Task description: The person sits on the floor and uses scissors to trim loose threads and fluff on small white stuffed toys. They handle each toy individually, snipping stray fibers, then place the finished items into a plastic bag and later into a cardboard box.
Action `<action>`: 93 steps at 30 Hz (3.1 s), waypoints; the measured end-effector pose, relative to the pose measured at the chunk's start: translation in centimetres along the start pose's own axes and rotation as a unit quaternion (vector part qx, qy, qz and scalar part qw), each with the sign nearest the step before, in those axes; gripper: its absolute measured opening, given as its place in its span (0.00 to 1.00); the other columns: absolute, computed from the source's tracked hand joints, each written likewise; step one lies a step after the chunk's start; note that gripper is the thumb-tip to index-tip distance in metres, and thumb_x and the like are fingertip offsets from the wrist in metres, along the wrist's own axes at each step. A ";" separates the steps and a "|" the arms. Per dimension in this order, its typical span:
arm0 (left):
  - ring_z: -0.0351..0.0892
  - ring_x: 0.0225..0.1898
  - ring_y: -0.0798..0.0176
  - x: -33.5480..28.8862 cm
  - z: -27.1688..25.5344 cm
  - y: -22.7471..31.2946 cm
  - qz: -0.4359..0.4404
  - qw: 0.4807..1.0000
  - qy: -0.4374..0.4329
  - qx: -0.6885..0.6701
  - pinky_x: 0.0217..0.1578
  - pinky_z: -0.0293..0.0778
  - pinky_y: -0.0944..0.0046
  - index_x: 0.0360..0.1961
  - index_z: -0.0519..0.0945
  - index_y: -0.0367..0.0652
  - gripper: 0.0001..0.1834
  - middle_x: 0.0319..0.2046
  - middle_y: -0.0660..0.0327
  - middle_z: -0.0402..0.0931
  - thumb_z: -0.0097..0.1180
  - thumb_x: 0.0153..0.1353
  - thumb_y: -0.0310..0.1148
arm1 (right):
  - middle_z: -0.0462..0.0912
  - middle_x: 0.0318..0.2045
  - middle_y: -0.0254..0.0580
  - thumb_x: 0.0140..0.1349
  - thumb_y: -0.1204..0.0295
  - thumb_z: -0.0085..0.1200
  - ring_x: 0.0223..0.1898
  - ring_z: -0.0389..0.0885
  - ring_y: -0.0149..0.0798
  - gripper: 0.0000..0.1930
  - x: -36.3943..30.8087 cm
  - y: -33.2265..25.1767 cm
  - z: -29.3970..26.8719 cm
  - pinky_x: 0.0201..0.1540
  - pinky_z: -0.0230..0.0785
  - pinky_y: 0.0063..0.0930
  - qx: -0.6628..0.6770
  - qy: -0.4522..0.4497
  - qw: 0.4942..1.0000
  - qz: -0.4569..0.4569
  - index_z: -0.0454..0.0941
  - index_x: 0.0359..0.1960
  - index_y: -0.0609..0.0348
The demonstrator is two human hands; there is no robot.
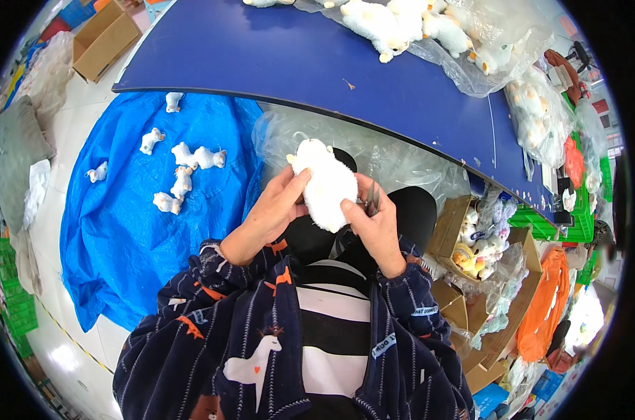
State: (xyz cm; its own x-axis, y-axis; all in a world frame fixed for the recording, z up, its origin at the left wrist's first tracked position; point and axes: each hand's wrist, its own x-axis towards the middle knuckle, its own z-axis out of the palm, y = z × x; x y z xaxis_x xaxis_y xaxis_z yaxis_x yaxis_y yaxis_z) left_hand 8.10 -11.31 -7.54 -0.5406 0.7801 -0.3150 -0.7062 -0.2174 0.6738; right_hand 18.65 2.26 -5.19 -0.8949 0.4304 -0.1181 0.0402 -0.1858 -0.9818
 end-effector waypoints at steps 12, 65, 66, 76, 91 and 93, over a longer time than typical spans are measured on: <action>0.73 0.50 0.62 0.5 -0.3 -0.2 -0.023 0.988 0.039 -0.149 0.50 0.70 0.58 0.53 0.68 0.45 0.21 0.49 0.60 0.73 0.44 0.64 0.45 | 0.77 0.32 0.36 0.49 0.76 0.61 0.23 0.74 0.26 0.11 0.6 -2.2 -0.4 0.20 0.64 0.19 -0.321 -0.003 0.920 -0.224 0.78 0.36 0.60; 0.75 0.46 0.64 1.0 -2.0 -0.2 -0.041 0.982 0.053 -0.179 0.47 0.72 0.61 0.51 0.71 0.42 0.20 0.45 0.61 0.75 0.46 0.62 0.43 | 0.74 0.29 0.37 0.46 0.72 0.61 0.28 0.75 0.38 0.22 1.9 -2.6 0.6 0.29 0.70 0.28 -0.525 -0.082 0.776 -0.341 0.73 0.45 0.60; 0.75 0.46 0.64 1.0 -2.0 -0.2 -0.040 0.983 0.050 -0.173 0.47 0.72 0.61 0.51 0.71 0.42 0.20 0.45 0.61 0.75 0.46 0.62 0.43 | 0.74 0.29 0.37 0.46 0.72 0.61 0.28 0.75 0.38 0.21 1.9 -2.5 0.6 0.29 0.69 0.27 -0.526 -0.081 0.773 -0.345 0.73 0.45 0.60; 0.75 0.46 0.64 0.8 -1.1 0.3 -0.024 0.994 0.027 -0.099 0.48 0.71 0.62 0.51 0.70 0.40 0.21 0.45 0.59 0.75 0.45 0.62 0.43 | 0.75 0.27 0.39 0.49 0.74 0.60 0.24 0.74 0.35 0.17 1.9 -1.2 -0.1 0.25 0.68 0.23 -0.425 -0.077 0.854 -0.291 0.76 0.43 0.61; 0.74 0.44 0.64 -1.2 -5.0 2.6 0.132 0.968 0.082 0.196 0.44 0.71 0.64 0.50 0.68 0.35 0.20 0.42 0.58 0.74 0.51 0.56 0.30 | 0.75 0.21 0.43 0.50 0.77 0.60 0.21 0.76 0.38 0.07 2.1 -1.1 0.8 0.23 0.67 0.24 -0.320 -0.172 0.909 -0.203 0.74 0.28 0.61; 0.75 0.44 0.60 -2.3 -8.0 5.1 0.214 0.898 0.168 0.347 0.42 0.72 0.63 0.50 0.68 0.34 0.25 0.41 0.55 0.74 0.57 0.51 0.29 | 0.76 0.22 0.42 0.51 0.77 0.59 0.22 0.77 0.35 0.06 2.2 -2.7 0.2 0.25 0.67 0.23 -0.293 -0.217 0.920 -0.142 0.75 0.30 0.62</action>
State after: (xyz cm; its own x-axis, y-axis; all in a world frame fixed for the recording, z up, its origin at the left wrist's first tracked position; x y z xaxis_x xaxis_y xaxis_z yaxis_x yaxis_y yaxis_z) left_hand 2.12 -18.92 -8.77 -0.8838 0.4666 -0.0340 -0.0099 0.0540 0.9985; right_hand 16.47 3.58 -2.81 -0.9944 -0.0290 0.1015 -0.1038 0.4431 -0.8905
